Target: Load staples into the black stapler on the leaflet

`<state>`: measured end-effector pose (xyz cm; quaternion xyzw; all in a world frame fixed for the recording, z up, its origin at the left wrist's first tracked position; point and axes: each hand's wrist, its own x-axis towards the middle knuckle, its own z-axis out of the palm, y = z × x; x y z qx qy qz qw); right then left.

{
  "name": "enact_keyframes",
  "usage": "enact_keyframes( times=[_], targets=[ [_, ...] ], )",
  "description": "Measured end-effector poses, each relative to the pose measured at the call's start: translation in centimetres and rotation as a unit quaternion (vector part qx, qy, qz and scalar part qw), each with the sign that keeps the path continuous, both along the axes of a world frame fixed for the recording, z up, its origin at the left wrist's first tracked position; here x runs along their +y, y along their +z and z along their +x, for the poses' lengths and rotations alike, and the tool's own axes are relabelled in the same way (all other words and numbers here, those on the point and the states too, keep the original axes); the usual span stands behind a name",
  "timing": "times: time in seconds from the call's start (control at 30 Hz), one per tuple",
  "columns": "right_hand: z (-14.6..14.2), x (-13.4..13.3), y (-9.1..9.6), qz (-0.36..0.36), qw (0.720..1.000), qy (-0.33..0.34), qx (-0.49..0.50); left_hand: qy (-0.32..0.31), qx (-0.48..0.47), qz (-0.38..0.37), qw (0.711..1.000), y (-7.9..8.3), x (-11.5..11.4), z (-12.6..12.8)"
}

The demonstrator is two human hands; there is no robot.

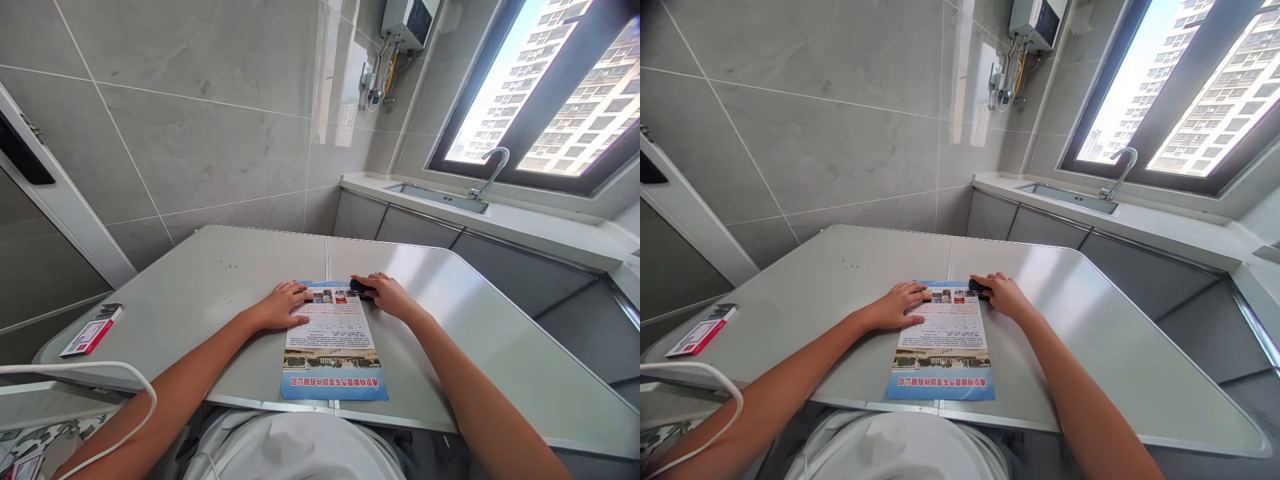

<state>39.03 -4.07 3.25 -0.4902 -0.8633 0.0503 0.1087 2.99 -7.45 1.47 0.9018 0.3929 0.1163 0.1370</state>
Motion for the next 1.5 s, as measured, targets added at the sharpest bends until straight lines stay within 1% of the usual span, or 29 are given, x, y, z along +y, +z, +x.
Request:
enact_keyframes(
  times=[0.23, 0.33, 0.47, 0.57, 0.67, 0.77, 0.83, 0.93, 1.07, 1.27, 1.4, 1.5],
  targets=[
    [-0.2, -0.3, 0.2, -0.003, 1.000, -0.014, -0.018, 0.002, -0.004, -0.003, 1.000, -0.1, 0.0, 0.0],
    [-1.2, -0.7, 0.5, 0.007, 0.997, -0.031, -0.074, 0.005, 0.003, -0.008, 1.000, -0.2, 0.0, 0.0],
    [-3.4, -1.1, 0.7, 0.029, 0.986, -0.050, -0.158, 0.002, 0.002, -0.006, 1.000, -0.3, 0.2, 0.1],
    [-4.1, -1.2, 0.6, 0.034, 0.983, -0.053, -0.172, -0.001, -0.006, 0.003, 1.000, -0.3, 0.2, 0.0],
    [-2.9, -1.0, 0.6, 0.037, 0.990, -0.035, -0.128, 0.003, -0.002, 0.000, 1.000, -0.1, 0.2, 0.0],
    [-0.4, -0.6, 0.6, 0.007, 0.999, -0.021, -0.030, 0.002, -0.001, -0.006, 1.000, 0.2, 0.2, -0.1],
    [1.0, -0.3, 0.8, -0.022, 0.999, -0.041, 0.002, 0.002, 0.002, -0.014, 1.000, 0.4, 0.2, 0.0],
    [2.2, 0.0, 1.0, -0.052, 0.993, -0.102, -0.008, 0.005, 0.009, -0.024, 1.000, 0.6, 0.2, 0.0],
    [2.5, 0.3, 1.1, -0.065, 0.983, -0.172, -0.018, 0.005, 0.016, -0.034, 0.999, 0.6, 0.2, 0.0],
    [2.4, 0.5, 0.9, -0.029, 0.968, -0.249, -0.011, 0.013, 0.028, -0.045, 0.999, 0.4, 0.4, -0.2],
    [2.4, 0.4, 1.5, 0.009, 0.964, -0.265, 0.018, 0.010, 0.026, -0.040, 0.999, 0.3, 0.5, -0.3],
    [1.7, 0.0, 2.0, 0.035, 0.969, -0.240, 0.048, 0.011, 0.028, -0.040, 0.999, 0.1, 0.5, -0.3]
  ],
)
